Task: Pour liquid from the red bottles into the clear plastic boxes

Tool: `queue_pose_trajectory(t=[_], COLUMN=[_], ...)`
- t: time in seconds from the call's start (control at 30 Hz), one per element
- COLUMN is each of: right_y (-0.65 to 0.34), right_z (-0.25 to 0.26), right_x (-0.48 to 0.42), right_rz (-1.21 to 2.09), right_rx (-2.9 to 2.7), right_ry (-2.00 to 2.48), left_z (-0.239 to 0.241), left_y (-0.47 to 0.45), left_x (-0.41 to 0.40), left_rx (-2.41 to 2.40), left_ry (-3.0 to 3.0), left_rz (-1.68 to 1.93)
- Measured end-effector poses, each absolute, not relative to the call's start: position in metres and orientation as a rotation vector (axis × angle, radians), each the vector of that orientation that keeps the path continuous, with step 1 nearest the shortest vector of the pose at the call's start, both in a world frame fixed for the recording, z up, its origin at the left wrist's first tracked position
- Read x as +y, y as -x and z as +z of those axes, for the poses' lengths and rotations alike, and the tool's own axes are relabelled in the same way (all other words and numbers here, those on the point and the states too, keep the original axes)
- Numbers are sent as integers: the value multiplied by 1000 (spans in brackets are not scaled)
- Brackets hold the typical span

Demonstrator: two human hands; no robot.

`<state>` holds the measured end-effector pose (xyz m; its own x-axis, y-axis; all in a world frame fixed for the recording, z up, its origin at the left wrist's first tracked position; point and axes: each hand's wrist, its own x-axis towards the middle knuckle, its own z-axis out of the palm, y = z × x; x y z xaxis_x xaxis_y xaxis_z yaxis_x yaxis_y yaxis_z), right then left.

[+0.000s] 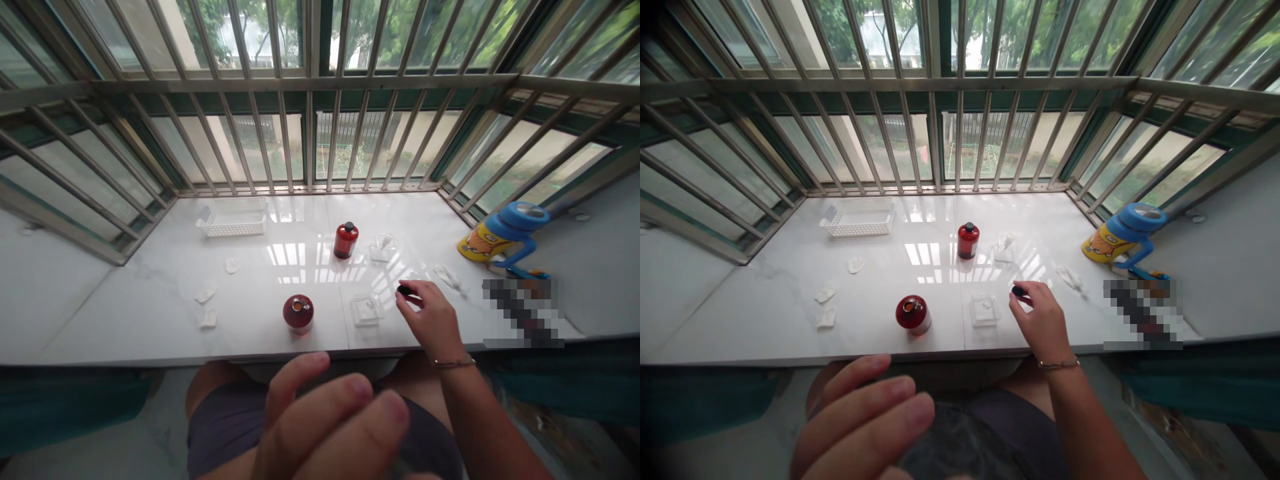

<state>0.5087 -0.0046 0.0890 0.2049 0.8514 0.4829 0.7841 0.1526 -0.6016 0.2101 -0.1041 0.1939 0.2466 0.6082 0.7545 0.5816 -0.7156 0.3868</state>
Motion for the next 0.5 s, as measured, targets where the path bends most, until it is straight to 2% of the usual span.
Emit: queue_pose_trajectory(t=[0.03, 0.17, 0.3, 0.5], right_y=[-499, -457, -416, -375], right_z=[95, 108, 114, 123], right_x=[-7, -18, -21, -3], right_rz=[139, 391, 545, 538], right_rx=[-1589, -1593, -1700, -1868], right_ry=[1587, 1486, 1333, 1172], left_z=[201, 197, 150, 96], left_y=[-204, -186, -168, -148], left_x=[-93, -52, -22, 2], left_rx=[1117, 1281, 1493, 1556], left_ry=[-2505, -2498, -2273, -2073], left_rz=[1679, 1407, 1224, 1023])
